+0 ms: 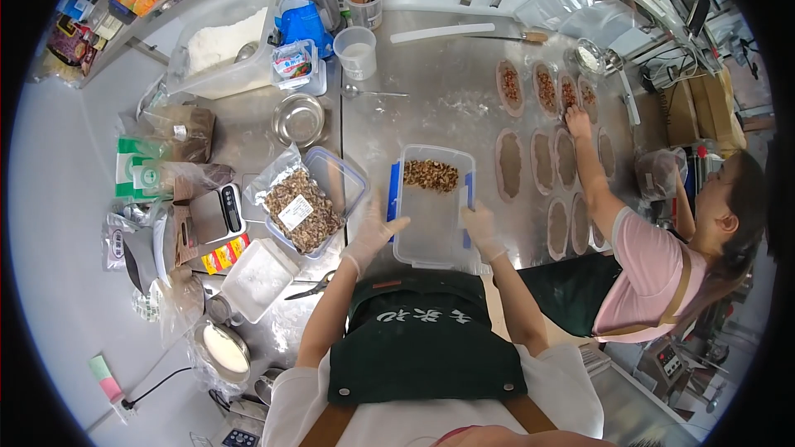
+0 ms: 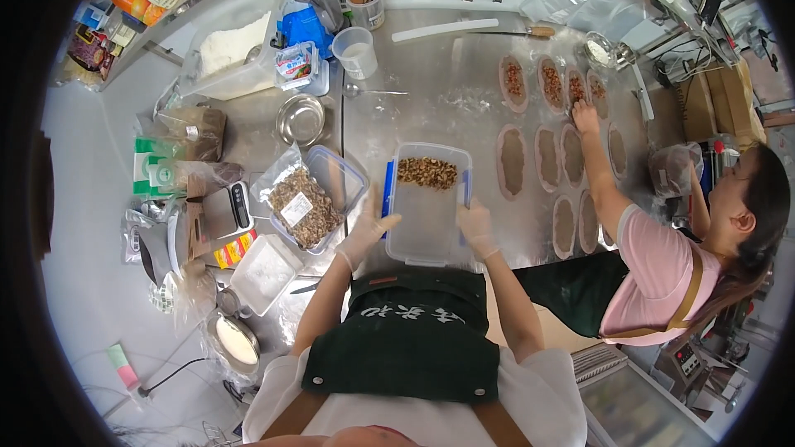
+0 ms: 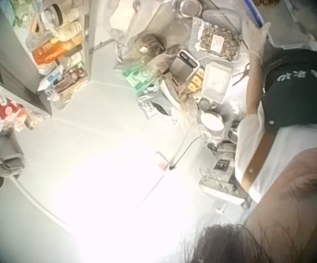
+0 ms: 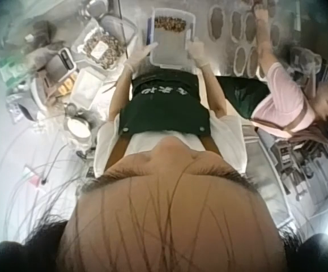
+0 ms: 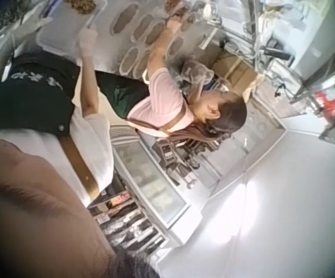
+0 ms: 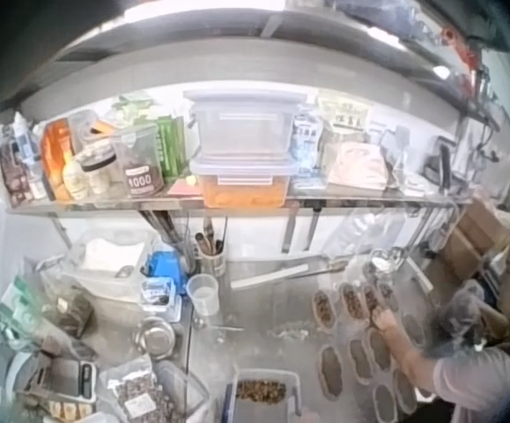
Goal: The person places chopped nuts into small oval molds on a table, then opens a large foil-lined bag using scissors and pours more nuts into a plastic container.
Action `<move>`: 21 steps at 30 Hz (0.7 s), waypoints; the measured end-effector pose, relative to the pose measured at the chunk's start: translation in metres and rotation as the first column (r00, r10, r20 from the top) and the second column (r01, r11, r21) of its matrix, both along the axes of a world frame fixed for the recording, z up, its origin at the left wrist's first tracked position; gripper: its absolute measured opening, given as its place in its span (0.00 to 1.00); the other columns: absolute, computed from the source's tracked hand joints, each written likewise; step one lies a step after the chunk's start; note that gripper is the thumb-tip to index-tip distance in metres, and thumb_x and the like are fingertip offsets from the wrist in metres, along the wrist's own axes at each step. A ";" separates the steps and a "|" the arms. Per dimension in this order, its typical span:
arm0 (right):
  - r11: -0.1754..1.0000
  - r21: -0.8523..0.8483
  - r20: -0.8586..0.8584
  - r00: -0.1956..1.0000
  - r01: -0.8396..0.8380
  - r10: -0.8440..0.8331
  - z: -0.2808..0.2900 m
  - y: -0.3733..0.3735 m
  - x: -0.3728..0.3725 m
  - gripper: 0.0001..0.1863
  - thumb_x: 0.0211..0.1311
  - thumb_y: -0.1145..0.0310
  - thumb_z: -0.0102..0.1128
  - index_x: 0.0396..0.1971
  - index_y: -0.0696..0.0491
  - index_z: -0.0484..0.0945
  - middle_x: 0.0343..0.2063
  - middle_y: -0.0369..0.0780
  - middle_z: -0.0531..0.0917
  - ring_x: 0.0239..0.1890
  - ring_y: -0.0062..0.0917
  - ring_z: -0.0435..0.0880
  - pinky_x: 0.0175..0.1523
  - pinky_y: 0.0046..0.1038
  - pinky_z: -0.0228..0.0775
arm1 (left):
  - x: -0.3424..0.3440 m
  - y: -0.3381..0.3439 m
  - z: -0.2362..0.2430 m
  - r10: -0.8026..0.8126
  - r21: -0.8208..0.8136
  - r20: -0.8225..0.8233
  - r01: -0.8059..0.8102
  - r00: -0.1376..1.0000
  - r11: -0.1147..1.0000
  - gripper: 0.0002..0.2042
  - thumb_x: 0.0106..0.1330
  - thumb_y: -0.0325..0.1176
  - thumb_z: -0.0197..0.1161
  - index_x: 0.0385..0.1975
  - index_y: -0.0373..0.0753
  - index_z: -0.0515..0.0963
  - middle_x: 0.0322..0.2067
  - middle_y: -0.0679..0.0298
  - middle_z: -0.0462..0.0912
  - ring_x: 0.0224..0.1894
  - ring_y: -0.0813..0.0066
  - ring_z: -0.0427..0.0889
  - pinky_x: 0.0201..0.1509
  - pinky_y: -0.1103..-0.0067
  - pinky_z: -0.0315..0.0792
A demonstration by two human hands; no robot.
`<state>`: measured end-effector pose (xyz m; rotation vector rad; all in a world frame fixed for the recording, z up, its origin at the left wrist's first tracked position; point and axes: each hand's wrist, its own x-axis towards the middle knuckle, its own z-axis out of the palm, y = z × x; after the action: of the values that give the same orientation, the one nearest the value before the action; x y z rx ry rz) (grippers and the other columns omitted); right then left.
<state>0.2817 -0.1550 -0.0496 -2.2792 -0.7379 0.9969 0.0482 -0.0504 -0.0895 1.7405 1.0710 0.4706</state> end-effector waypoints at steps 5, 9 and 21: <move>0.960 0.238 0.007 0.989 -0.145 0.148 0.139 -0.005 0.014 0.21 0.57 0.69 0.50 0.51 0.58 0.71 0.28 0.50 0.78 0.28 0.40 0.79 0.35 0.33 0.70 | 0.021 0.019 0.155 0.033 -0.654 0.371 0.236 0.928 0.719 0.47 0.58 0.42 0.64 0.68 0.39 0.36 0.61 0.50 0.60 0.59 0.61 0.67 0.64 0.71 0.59; 0.756 0.460 0.319 0.881 -0.466 0.349 0.240 -0.014 0.051 0.27 0.50 0.80 0.52 0.55 0.56 0.69 0.30 0.48 0.76 0.26 0.36 0.78 0.34 0.31 0.69 | 0.004 0.016 0.199 -0.221 -0.490 0.576 0.549 0.787 0.677 0.50 0.57 0.58 0.59 0.66 0.30 0.38 0.59 0.49 0.62 0.53 0.58 0.74 0.60 0.68 0.65; 0.495 0.029 0.560 0.424 -0.869 0.712 0.414 -0.016 0.058 0.32 0.64 0.51 0.39 0.46 0.70 0.70 0.22 0.48 0.79 0.17 0.33 0.79 0.21 0.29 0.71 | -0.024 -0.028 0.242 -0.576 -0.157 0.590 0.780 0.566 0.606 0.50 0.50 0.34 0.70 0.65 0.29 0.39 0.41 0.54 0.78 0.36 0.58 0.79 0.38 0.70 0.73</move>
<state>0.3400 -0.1715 0.3645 -1.8132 -2.2147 0.5383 0.0243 -0.0780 0.1528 1.3975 0.0296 0.1291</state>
